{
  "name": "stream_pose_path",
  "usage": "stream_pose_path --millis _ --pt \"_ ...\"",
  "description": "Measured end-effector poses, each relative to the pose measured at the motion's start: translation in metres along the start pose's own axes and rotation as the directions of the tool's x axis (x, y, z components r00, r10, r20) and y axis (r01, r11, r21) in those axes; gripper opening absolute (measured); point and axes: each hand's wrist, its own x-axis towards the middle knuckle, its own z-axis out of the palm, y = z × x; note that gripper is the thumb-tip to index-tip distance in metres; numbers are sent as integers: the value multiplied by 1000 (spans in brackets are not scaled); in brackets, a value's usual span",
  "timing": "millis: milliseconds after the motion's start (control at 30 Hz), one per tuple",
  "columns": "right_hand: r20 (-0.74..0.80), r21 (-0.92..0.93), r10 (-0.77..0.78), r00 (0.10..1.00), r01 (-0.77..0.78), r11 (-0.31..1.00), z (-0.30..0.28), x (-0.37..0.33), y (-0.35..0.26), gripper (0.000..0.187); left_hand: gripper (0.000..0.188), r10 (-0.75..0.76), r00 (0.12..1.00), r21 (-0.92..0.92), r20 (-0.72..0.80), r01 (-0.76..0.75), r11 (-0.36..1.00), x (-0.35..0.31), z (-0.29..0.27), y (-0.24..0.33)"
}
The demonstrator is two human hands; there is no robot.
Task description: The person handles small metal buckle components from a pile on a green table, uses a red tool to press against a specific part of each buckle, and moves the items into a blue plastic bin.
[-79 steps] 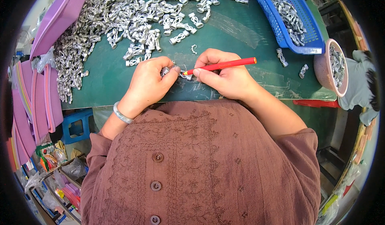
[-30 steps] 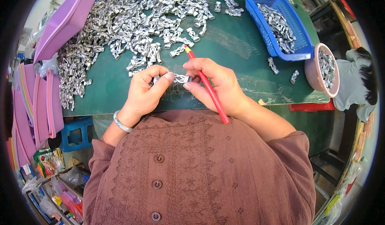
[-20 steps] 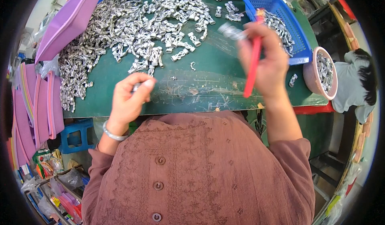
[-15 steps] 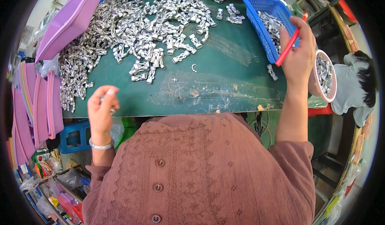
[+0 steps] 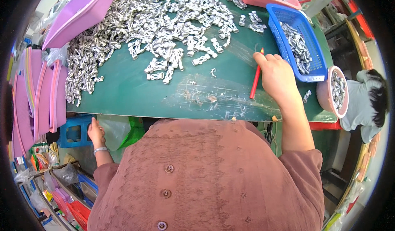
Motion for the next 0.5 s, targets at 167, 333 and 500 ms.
stream_pose_path --millis 167,333,500 --pt "4 21 -38 999 38 999 -10 23 -10 29 35 -268 964 -166 3 264 950 35 2 -58" --pt "-44 165 -150 988 155 974 -5 65 -26 27 63 -166 986 202 -24 167 965 47 18 -58" --pt "-59 358 -217 974 224 907 16 118 -43 33 50 213 933 28 -289 -214 976 14 21 -7"
